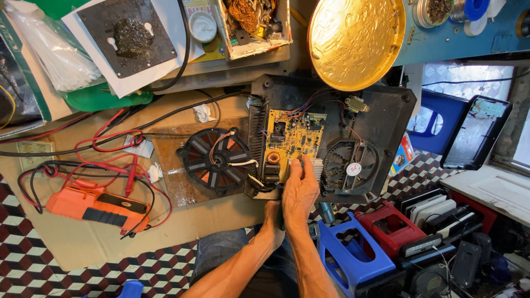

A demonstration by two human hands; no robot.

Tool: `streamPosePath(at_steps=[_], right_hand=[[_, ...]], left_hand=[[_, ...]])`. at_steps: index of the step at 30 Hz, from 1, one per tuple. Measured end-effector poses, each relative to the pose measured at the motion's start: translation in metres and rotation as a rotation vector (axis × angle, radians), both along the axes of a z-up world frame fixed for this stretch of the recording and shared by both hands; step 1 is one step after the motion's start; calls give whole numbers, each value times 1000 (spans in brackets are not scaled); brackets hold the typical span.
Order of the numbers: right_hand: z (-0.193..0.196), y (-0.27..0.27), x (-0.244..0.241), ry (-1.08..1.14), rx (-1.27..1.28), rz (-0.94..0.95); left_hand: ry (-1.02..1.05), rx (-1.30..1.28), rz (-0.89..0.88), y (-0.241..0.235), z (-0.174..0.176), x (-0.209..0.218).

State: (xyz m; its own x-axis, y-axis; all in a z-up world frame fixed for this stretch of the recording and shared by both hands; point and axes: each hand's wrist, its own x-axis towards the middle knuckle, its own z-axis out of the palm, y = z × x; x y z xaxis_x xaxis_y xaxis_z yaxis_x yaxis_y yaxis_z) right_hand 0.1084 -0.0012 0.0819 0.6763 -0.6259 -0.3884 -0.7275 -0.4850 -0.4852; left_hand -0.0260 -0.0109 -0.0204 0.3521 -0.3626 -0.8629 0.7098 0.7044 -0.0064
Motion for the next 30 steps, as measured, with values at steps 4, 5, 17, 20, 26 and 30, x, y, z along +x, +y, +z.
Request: streamPosePath(at_steps=[4,5,17,20,26,30], right_hand=[[-1,-1,0,-24,15,6],[-1,-1,0,-15,10,4],[-9,-12,-9,-80,13,93],[-3,-20,-16,-108,62,127],[32,-74,-15,69,271,223],[39,-109,15,91,243,582]], left_hand=[[-21,19,40,-2,-1,-2],[-27,36,9,-3,-3,-4],[9,5,26,1,4,7],[-23,81,-24,9,21,22],[-147,37,117,15,38,35],[-188,127,114,8,39,33]])
